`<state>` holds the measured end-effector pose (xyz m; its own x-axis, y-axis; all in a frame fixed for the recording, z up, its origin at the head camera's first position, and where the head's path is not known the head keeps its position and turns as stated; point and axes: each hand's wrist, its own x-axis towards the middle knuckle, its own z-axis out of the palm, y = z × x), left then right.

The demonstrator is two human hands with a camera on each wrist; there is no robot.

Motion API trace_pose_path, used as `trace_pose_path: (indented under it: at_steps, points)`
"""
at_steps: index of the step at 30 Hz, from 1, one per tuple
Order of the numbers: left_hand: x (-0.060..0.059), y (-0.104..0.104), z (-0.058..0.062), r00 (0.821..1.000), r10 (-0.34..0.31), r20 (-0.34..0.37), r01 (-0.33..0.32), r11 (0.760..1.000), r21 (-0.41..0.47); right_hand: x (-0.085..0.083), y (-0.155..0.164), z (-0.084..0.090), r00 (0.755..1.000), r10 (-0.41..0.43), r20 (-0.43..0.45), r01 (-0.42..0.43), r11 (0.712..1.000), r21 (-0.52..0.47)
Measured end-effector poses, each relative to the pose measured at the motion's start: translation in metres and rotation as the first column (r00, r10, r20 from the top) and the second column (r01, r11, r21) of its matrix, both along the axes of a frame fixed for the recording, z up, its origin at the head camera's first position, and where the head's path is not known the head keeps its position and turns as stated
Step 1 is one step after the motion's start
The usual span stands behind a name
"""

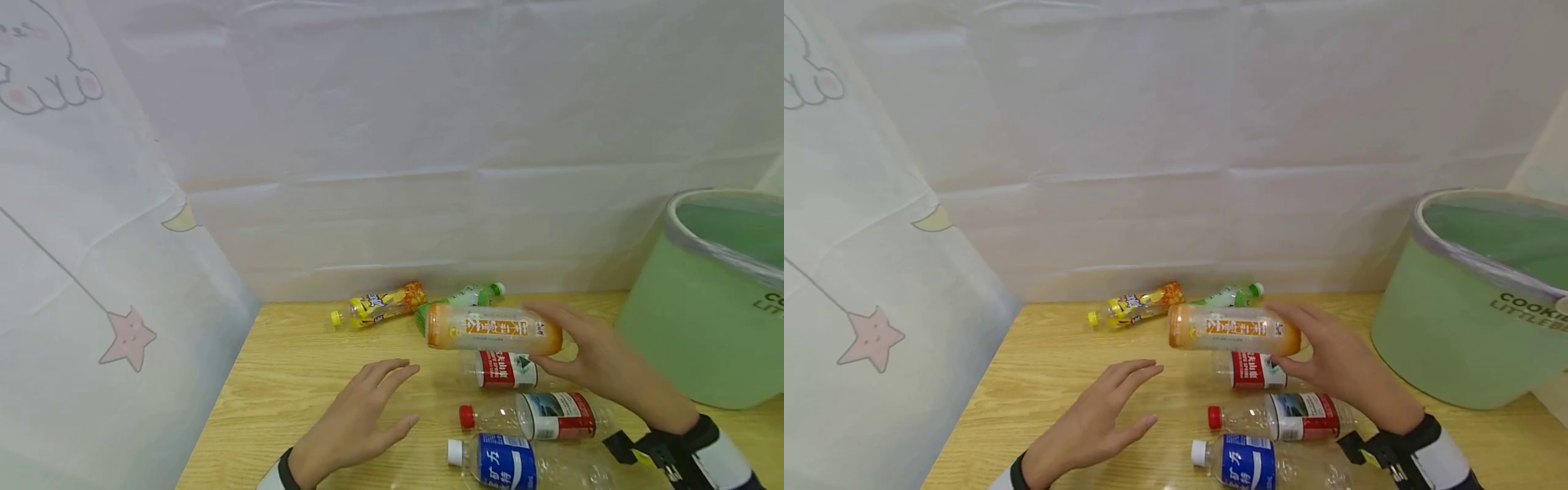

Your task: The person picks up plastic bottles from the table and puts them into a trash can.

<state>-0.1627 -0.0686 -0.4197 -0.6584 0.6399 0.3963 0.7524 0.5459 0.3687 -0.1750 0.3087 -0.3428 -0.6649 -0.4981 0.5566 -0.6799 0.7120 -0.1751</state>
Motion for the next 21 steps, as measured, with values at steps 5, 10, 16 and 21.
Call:
trace_pose_path:
  at_steps: [5,10,16,21]
  points:
    - [-0.003,0.009,0.004,0.999,-0.03,-0.032,0.03,0.999,-0.019,-0.003,0.018,0.01,0.996,-0.005,-0.091,0.001,0.999,-0.043]
    - [-0.006,0.018,0.011,0.998,-0.047,-0.042,0.046,0.999,-0.026,0.0,0.034,0.019,0.985,-0.068,-0.156,0.06,0.997,-0.051]
    - [-0.009,0.028,0.019,0.995,-0.069,-0.068,0.067,0.997,-0.034,0.003,0.048,0.028,0.978,-0.105,-0.18,0.097,0.994,-0.052]
    - [-0.012,0.036,0.027,0.994,-0.09,-0.064,0.087,0.995,-0.052,0.005,0.055,0.039,0.963,-0.134,-0.233,0.127,0.991,-0.045]
